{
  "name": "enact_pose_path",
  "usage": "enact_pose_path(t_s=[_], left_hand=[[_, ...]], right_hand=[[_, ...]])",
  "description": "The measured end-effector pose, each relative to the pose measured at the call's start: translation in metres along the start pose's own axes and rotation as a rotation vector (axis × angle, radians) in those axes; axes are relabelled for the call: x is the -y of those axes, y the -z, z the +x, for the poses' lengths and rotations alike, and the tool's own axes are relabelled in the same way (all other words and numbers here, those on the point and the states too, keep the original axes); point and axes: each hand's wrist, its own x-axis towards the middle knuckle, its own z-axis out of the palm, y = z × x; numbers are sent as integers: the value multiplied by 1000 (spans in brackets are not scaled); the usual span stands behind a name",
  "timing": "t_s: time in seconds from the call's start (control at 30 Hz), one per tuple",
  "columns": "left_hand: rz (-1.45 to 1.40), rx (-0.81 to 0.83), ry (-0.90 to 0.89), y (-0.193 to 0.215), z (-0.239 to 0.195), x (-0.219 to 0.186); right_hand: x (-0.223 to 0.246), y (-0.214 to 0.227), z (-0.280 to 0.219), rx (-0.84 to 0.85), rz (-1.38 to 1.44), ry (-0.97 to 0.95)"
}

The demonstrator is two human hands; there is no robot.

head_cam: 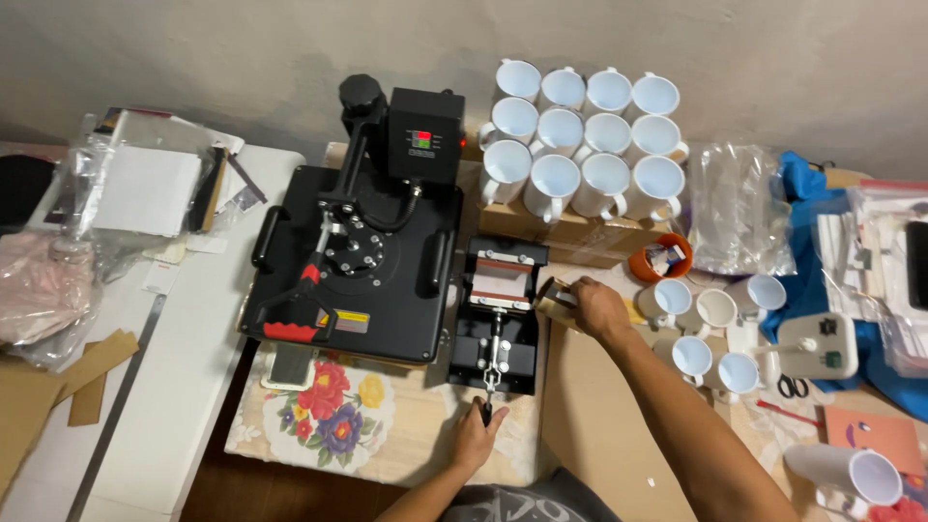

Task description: The person wraps a brown transfer sheet around a white mug and places it into a mug press machine. They then move to a nearby table to organize packing materials, including plastic bags, tape, and a tote bag, before returning to the press area.

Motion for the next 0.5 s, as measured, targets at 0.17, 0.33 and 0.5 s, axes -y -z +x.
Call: enact_pose_path(t_s=[0.17, 0.33, 0.5], left_hand=[[13, 39, 82, 6, -5, -8], [187, 95, 86, 35, -14, -36], [175, 100, 88, 26, -9, -27]], right_hand=[[-6, -13, 16, 26, -52, 70], [5, -1, 17, 44, -50, 88], [3, -3, 26, 40, -60, 102]])
